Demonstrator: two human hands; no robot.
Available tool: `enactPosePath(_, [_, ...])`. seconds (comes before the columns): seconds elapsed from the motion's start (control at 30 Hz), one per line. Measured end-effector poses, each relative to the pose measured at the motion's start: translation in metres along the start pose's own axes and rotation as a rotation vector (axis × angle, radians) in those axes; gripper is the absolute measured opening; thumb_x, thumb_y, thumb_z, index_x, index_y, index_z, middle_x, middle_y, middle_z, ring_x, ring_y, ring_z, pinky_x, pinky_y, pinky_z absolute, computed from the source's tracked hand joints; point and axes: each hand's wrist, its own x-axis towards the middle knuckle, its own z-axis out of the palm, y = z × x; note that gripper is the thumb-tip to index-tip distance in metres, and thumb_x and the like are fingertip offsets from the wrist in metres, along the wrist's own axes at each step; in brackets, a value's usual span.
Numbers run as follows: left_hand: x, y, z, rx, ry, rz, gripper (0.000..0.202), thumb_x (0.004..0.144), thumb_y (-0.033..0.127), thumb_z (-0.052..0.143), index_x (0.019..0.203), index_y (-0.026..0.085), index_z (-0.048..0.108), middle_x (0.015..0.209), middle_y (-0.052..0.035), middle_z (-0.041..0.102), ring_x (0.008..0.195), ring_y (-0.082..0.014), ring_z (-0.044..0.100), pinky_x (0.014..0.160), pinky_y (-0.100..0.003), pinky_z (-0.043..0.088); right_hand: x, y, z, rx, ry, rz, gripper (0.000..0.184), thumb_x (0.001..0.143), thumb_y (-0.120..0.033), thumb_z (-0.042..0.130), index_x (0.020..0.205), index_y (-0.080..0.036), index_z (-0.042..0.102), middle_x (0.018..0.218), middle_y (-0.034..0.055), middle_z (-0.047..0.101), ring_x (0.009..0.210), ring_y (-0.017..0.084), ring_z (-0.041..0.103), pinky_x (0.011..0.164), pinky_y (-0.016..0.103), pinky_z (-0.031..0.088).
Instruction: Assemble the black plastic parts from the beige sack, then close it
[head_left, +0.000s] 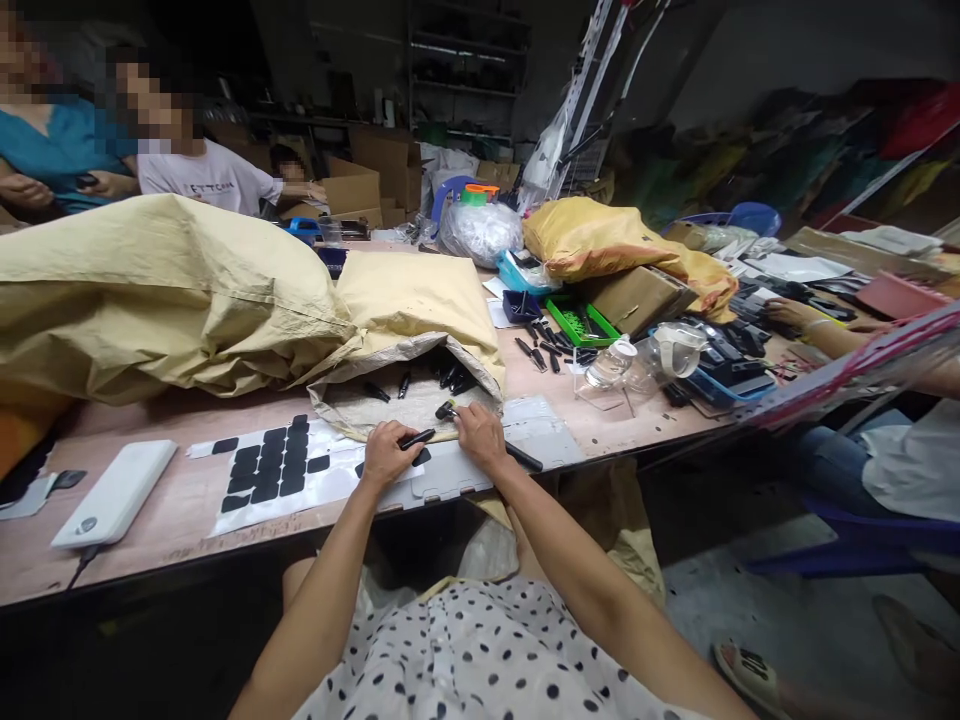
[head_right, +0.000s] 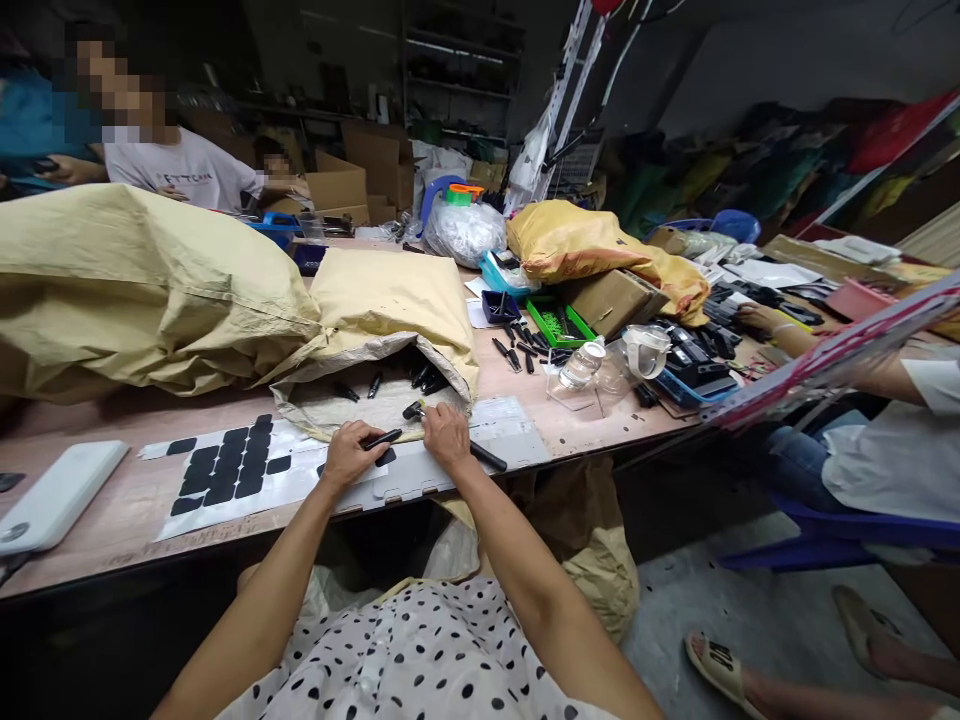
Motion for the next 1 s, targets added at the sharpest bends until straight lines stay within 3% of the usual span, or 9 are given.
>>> enactPosePath(0.23, [0.002,0.002,0.001,-0.005,-0.016,-0.028,0.013,0.076,0.031,0.073,0.085,0.025,0.081,0.081,-0.0033,0.072,0.086,-0.0220,0.062,0.086,-0.036,0.046,-0.021,-0.022,-0.006,0.197,0.083,-0.026,0.031,0.103,-0.025,0.043,0.117,-0.023,0.070,0.096,0.0061,0.068,0.088,0.017,0.062,0.077,0.024,0.047])
enactPosePath(0.47, [0.005,-0.001,-0.001,-0.019,-0.065,-0.015,0.011,0.077,0.030,0.073,0.083,0.027,0.082,0.077,-0.0023,0.069,0.084,-0.0203,0.060,0.082,-0.033,0.045,-0.031,-0.040,-0.009,0.179,0.071,-0.107,0.028,0.103,-0.027,0.046,0.116,-0.024,0.070,0.094,0.0052,0.067,0.087,0.017,0.062,0.076,0.023,0.046])
enactPosePath(0.63, [0.005,-0.003,0.000,-0.007,-0.063,0.007,0.012,0.079,0.032,0.071,0.082,0.027,0.082,0.073,-0.0019,0.067,0.080,-0.0192,0.059,0.081,-0.033,0.044,-0.032,-0.039,-0.008,0.148,0.002,-0.127,0.025,0.101,-0.026,0.048,0.110,-0.024,0.071,0.090,0.0045,0.067,0.085,0.016,0.062,0.072,0.023,0.045])
enactPosePath(0.8, [0.005,-0.006,0.002,-0.041,-0.041,0.016,0.016,0.077,0.032,0.073,0.090,0.028,0.083,0.077,-0.0026,0.069,0.082,-0.0200,0.059,0.082,-0.034,0.045,-0.028,-0.033,-0.006,0.169,0.075,-0.051,0.030,0.104,-0.028,0.043,0.115,-0.024,0.070,0.094,0.0053,0.067,0.086,0.016,0.062,0.073,0.023,0.045])
enactPosePath(1.0, [0.005,-0.006,0.004,-0.044,-0.023,0.014,0.014,0.076,0.029,0.073,0.086,0.026,0.082,0.074,-0.0022,0.068,0.081,-0.0201,0.061,0.081,-0.034,0.046,-0.025,-0.026,0.000,0.151,0.028,-0.042,0.027,0.102,-0.027,0.046,0.111,-0.025,0.071,0.094,0.0049,0.068,0.086,0.017,0.063,0.072,0.023,0.045])
